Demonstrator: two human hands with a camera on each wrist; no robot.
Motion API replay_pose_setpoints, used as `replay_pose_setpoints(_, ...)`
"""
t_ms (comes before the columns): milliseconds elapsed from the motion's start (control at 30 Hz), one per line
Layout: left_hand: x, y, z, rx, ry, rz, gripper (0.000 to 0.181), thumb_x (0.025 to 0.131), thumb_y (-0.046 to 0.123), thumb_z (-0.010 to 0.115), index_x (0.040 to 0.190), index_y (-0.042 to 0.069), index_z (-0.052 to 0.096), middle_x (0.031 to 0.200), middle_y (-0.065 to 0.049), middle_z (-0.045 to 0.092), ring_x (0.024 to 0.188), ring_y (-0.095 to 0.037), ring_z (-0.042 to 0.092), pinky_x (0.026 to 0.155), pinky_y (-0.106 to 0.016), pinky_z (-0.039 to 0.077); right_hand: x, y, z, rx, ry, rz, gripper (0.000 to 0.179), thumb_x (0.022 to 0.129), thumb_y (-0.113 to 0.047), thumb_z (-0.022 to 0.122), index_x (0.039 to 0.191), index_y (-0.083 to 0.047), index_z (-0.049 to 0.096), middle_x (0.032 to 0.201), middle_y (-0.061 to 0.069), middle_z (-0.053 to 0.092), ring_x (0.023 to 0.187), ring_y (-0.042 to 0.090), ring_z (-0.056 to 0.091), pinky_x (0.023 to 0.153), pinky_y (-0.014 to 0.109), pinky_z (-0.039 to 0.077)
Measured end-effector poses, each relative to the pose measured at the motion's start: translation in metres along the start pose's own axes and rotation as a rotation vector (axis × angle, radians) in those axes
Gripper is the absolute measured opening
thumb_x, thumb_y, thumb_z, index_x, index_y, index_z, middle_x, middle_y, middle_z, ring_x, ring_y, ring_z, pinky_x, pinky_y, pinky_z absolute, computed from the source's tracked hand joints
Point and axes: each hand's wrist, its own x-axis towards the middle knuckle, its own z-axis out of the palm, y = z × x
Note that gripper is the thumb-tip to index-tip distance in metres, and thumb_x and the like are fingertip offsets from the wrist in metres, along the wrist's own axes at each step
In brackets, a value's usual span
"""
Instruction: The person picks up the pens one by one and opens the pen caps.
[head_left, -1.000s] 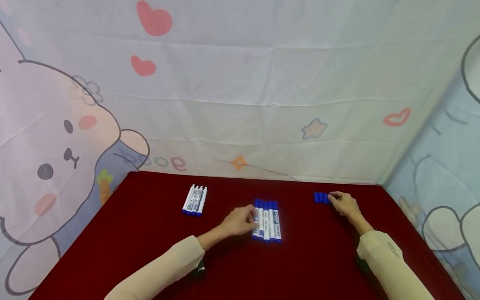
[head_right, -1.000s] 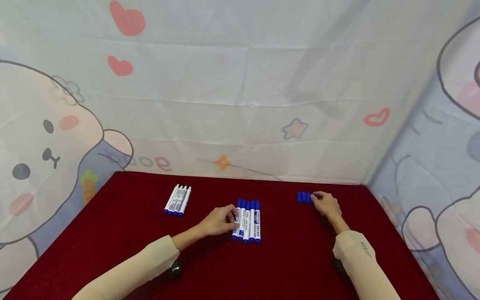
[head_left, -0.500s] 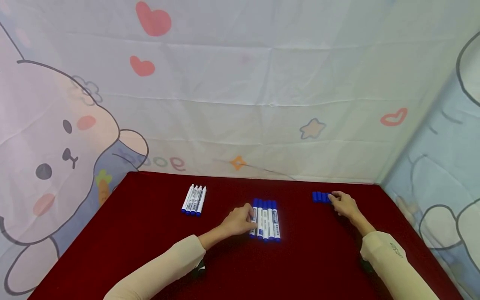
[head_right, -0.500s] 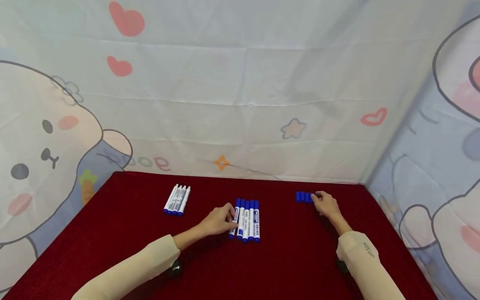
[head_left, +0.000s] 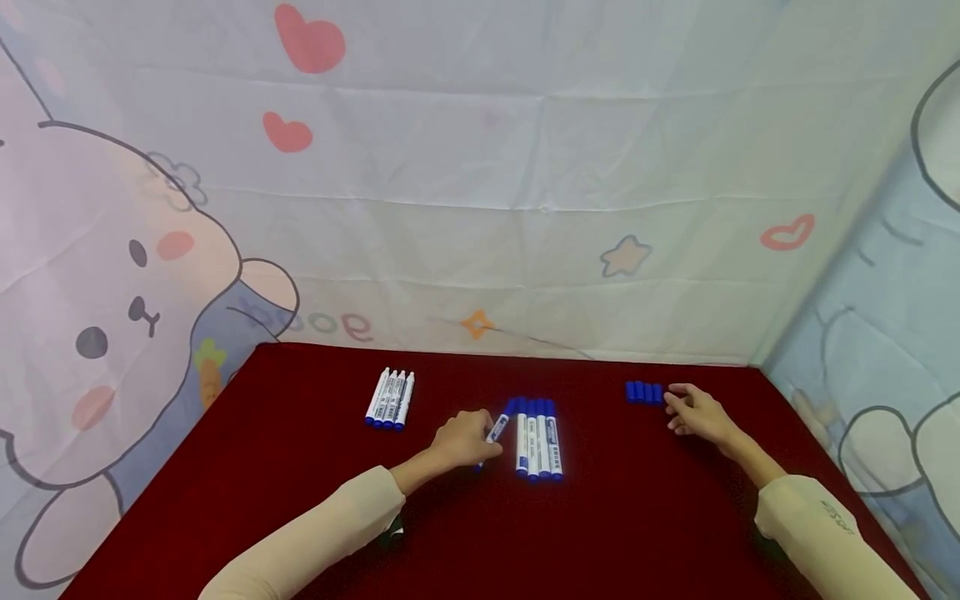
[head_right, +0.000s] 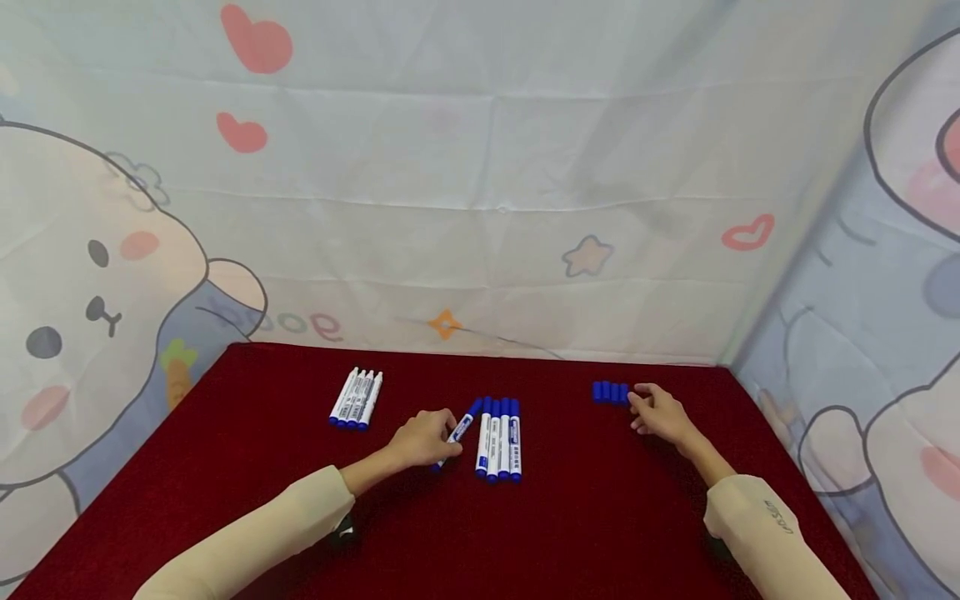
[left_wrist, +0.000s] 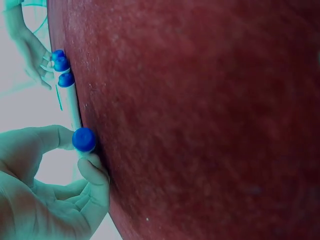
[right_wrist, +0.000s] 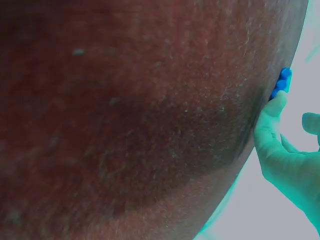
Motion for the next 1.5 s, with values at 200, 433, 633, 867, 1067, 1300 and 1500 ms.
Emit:
replay_pose_setpoints(200,0.003,-0.008,-0.004,0.028,0.024,-0.027,0.02,0.086,0.024,0.071,0.094,0.006,0.067,0.067,0.0,0.058,0.056,-0.013,0.05,0.047,-0.027,0.037,-0.011,-0.015,0.005,-0.049,0.012,-0.071,0.06,0.111,-0.03,0.044,0.151,0.012,0.031,0.113,0.028,0.064,0.081,0.014,0.067,0.068,0.026,0.058)
replay_pose_setpoints(433,0.003,-0.015,-0.012,0.025,0.053,-0.037,0.014,0.089,0.017,0.065,0.097,0.006,0.065,0.07,-0.001,0.055,0.058,-0.016,0.046,0.048,-0.03,0.036,-0.02,-0.036,0.015,-0.077,0.002,-0.135,0.053,0.11,-0.027,0.047,0.149,0.008,0.037,0.11,0.025,0.066,0.078,0.014,0.065,0.064,0.027,0.056)
replay_pose_setpoints(633,-0.001,-0.015,-0.023,-0.014,0.048,-0.021,0.016,0.086,0.015,0.065,0.101,0.008,0.063,0.073,-0.001,0.058,0.058,-0.015,0.046,0.049,-0.027,0.035,-0.028,-0.055,0.028,-0.072,-0.06,-0.178,0.052,0.109,-0.027,0.049,0.148,0.007,0.042,0.11,0.021,0.067,0.077,0.015,0.065,0.064,0.029,0.056)
replay_pose_setpoints(867,-0.005,-0.005,-0.034,-0.108,-0.012,0.147,0.015,0.084,0.006,0.069,0.099,0.005,0.063,0.082,-0.004,0.067,0.065,-0.011,0.051,0.057,-0.022,0.041,-0.032,-0.072,0.046,-0.065,-0.148,-0.261,0.045,0.109,-0.025,0.049,0.142,0.005,0.05,0.104,0.02,0.067,0.075,0.014,0.064,0.062,0.03,0.056)
replay_pose_setpoints(1067,-0.01,0.006,-0.03,-0.137,-0.087,0.302,0.011,0.088,0.002,0.07,0.098,0.003,0.065,0.086,-0.01,0.071,0.068,-0.01,0.054,0.061,-0.02,0.044,-0.039,-0.081,0.064,-0.052,-0.255,-0.308,0.04,0.11,-0.022,0.048,0.139,0.005,0.053,0.1,0.018,0.066,0.072,0.011,0.062,0.06,0.029,0.056)
replay_pose_setpoints(1300,-0.015,0.015,-0.022,-0.091,-0.104,0.363,0.011,0.087,0.001,0.075,0.096,0.005,0.07,0.085,-0.005,0.072,0.072,-0.007,0.053,0.066,-0.021,0.046,-0.045,-0.096,0.082,-0.041,-0.357,-0.296,0.04,0.11,-0.026,0.047,0.136,0.003,0.057,0.099,0.015,0.067,0.073,0.014,0.062,0.059,0.027,0.054)
replay_pose_setpoints(1500,-0.027,0.016,-0.025,-0.011,-0.077,0.382,0.012,0.087,0.004,0.077,0.095,0.009,0.07,0.085,-0.001,0.072,0.07,-0.005,0.051,0.061,-0.02,0.044,-0.042,-0.107,0.108,0.009,-0.467,-0.316,0.036,0.111,-0.027,0.044,0.124,0.0,0.065,0.095,0.013,0.068,0.074,0.013,0.063,0.062,0.025,0.055)
